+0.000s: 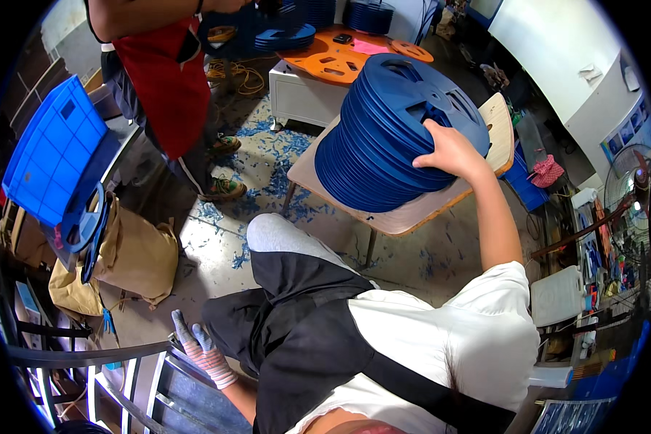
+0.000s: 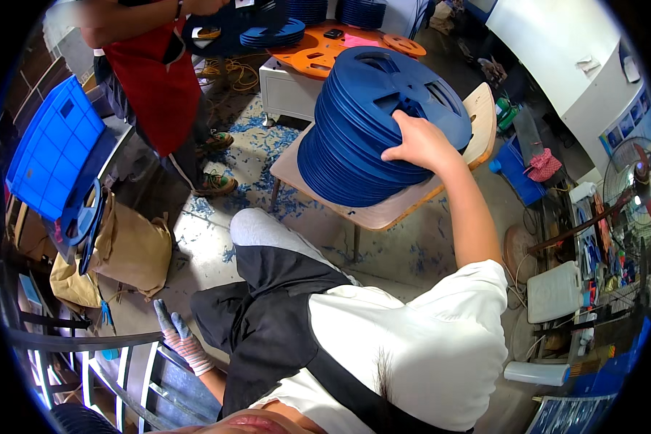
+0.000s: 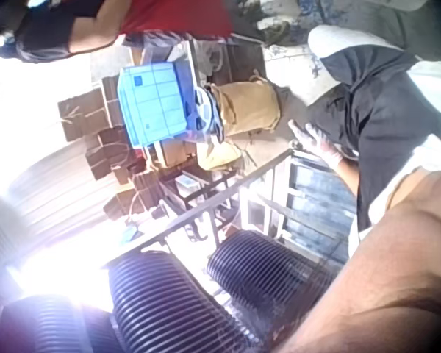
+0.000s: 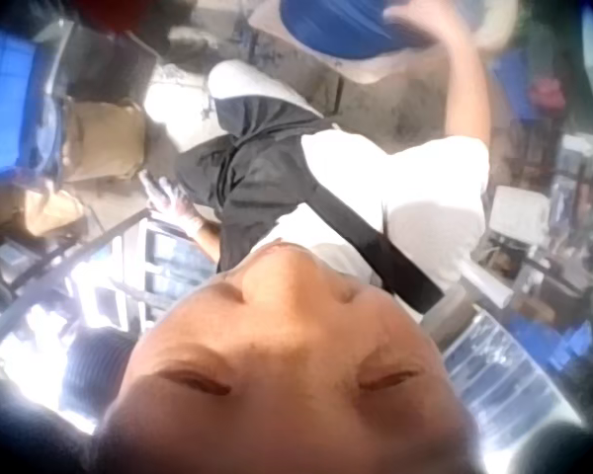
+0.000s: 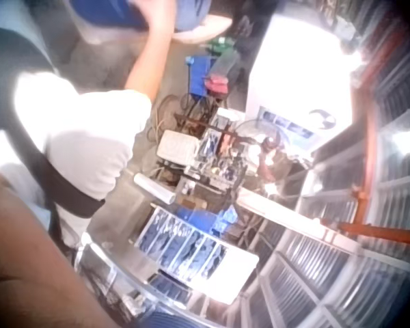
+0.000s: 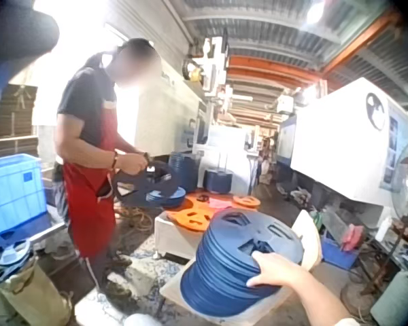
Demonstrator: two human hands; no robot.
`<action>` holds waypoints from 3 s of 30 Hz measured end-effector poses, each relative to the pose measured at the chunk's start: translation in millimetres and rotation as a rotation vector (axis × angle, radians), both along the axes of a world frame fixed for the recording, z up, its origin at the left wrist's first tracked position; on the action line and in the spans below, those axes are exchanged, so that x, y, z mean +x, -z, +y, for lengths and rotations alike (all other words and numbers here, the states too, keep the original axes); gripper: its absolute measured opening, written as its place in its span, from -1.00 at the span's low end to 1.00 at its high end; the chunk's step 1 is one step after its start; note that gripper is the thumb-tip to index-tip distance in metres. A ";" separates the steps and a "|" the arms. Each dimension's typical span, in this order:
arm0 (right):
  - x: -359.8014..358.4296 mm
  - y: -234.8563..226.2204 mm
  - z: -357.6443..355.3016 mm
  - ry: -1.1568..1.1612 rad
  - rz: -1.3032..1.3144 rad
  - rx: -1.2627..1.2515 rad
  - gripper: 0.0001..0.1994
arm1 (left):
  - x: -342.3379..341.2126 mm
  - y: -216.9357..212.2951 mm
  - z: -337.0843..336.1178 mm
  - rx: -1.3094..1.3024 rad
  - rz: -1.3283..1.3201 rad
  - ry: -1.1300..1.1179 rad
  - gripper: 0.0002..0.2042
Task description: The person repeatedly picks up blue plastic reel-like parts from a nearby surface and stacks them onto a metal rack. The person handles the parts one by one, placing them carefully into a vertical stack on the rack.
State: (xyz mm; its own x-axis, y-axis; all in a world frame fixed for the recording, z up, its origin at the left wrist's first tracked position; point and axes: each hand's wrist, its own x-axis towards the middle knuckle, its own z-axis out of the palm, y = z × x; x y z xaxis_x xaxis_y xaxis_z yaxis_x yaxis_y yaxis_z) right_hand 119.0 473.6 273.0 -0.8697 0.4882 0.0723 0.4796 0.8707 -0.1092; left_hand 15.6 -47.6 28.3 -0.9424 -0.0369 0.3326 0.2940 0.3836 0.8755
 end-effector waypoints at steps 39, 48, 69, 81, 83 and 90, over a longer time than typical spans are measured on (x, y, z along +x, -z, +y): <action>-137.8 35.8 -14.9 0.200 -0.005 0.164 -0.06 | 0.9 29.1 7.6 -0.276 -0.049 0.167 -0.58; -130.0 43.7 -26.2 0.088 0.023 0.212 -0.26 | 10.3 52.4 -10.9 -0.264 -0.080 0.153 -0.58; -91.5 2.9 -33.3 0.055 0.061 0.212 -0.30 | 17.6 46.9 -15.7 -0.369 -0.014 0.156 -0.55; -7.1 -111.8 -68.0 -0.324 0.658 0.062 -0.41 | 14.6 48.7 9.5 -0.402 0.044 0.223 -0.55; -5.0 -118.2 -87.4 -0.452 0.762 0.058 -0.40 | 14.2 49.1 11.7 -0.427 0.046 0.240 -0.55; -37.5 -112.7 -164.1 -1.113 0.754 0.088 -0.34 | 14.0 48.9 -7.8 -0.119 0.032 0.122 -0.57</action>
